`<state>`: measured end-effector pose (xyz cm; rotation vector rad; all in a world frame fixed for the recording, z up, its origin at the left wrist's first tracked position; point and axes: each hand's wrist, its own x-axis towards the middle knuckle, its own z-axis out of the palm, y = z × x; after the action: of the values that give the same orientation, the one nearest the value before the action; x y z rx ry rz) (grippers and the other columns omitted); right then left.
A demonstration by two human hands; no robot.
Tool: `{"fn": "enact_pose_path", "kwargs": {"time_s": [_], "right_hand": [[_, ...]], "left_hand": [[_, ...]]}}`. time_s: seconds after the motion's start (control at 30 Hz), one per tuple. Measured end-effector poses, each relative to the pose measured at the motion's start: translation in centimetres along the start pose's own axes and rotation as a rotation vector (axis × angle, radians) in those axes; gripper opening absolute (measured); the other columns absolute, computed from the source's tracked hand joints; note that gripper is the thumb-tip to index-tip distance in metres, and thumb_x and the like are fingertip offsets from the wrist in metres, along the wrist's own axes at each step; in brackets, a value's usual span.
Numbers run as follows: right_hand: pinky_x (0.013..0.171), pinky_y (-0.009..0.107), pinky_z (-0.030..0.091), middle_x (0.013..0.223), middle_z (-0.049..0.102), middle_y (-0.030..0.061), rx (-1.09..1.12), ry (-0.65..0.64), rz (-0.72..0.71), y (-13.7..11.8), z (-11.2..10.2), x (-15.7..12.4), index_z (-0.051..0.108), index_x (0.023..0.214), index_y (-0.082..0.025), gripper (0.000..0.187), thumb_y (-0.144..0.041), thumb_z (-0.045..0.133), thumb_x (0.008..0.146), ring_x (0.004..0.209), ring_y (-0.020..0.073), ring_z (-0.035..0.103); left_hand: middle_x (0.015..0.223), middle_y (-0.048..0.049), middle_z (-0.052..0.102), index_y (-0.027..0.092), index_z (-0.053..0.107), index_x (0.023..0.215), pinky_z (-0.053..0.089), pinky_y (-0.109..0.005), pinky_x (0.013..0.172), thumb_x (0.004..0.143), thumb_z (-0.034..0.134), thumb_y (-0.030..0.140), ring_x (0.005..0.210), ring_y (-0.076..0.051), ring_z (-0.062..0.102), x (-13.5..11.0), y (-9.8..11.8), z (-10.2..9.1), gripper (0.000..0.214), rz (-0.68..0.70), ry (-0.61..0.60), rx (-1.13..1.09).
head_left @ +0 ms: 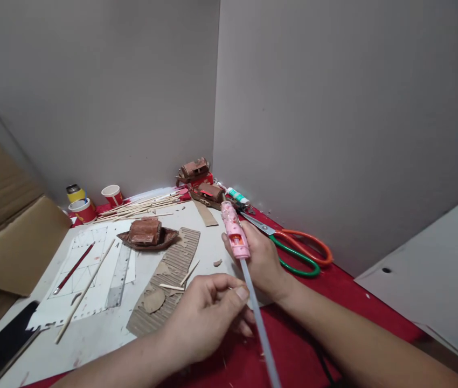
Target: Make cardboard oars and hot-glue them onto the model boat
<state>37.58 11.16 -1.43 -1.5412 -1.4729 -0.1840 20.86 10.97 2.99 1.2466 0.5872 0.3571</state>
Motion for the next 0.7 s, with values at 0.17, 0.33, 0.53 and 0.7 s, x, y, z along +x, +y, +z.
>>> {"fn": "enact_pose_path", "kwargs": {"time_s": [0.17, 0.33, 0.53, 0.7], "right_hand": [[0.05, 0.023, 0.038, 0.064, 0.047, -0.0038, 0.256, -0.182, 0.028, -1.3, -0.7, 0.0, 0.047, 0.076, -0.021, 0.02, -0.034, 0.053, 0.09, 0.054, 0.012, 0.045], [0.04, 0.02, 0.028, 0.057, 0.041, -0.0054, 0.778, -0.583, 0.493, -2.3, -1.8, -0.9, 0.053, 0.082, -0.019, 0.035, -0.054, 0.057, 0.085, 0.046, 0.0086, 0.035], [0.044, 0.018, 0.038, 0.061, 0.052, -0.0012, 1.279, -0.759, 0.785, -2.3, -1.7, -1.7, 0.063, 0.083, -0.018, 0.031, -0.049, 0.067, 0.08, 0.05, 0.0088, 0.047], [0.041, 0.016, 0.042, 0.06, 0.051, -0.0012, 1.378, -0.84, 0.925, -2.6, -1.3, -1.5, 0.065, 0.078, -0.017, 0.032, -0.048, 0.07, 0.076, 0.046, 0.0075, 0.046]], "left_hand": [[0.072, -0.0032, 0.064, 0.012, 0.062, 0.101, 0.045, -0.024, 0.061, 0.077, 0.066, 0.049, 0.06, -0.011, 0.058, -2.0, 1.2, -2.1, 0.044, 0.033, 0.101, 0.105], [0.076, -0.0021, 0.066, 0.016, 0.065, 0.098, 0.046, -0.023, 0.066, 0.084, 0.063, 0.039, 0.068, -0.011, 0.058, -5.7, 2.0, -6.4, 0.027, 0.08, 0.291, 0.221], [0.073, -0.0006, 0.068, 0.018, 0.068, 0.094, 0.048, -0.021, 0.065, 0.084, 0.063, 0.038, 0.065, -0.011, 0.06, -9.4, 1.7, -10.5, 0.022, 0.089, 0.531, 0.273], [0.071, 0.0002, 0.069, 0.019, 0.068, 0.093, 0.048, -0.02, 0.064, 0.083, 0.065, 0.035, 0.065, -0.01, 0.061, -9.7, 0.4, -11.6, 0.019, 0.074, 0.593, 0.279]]}}
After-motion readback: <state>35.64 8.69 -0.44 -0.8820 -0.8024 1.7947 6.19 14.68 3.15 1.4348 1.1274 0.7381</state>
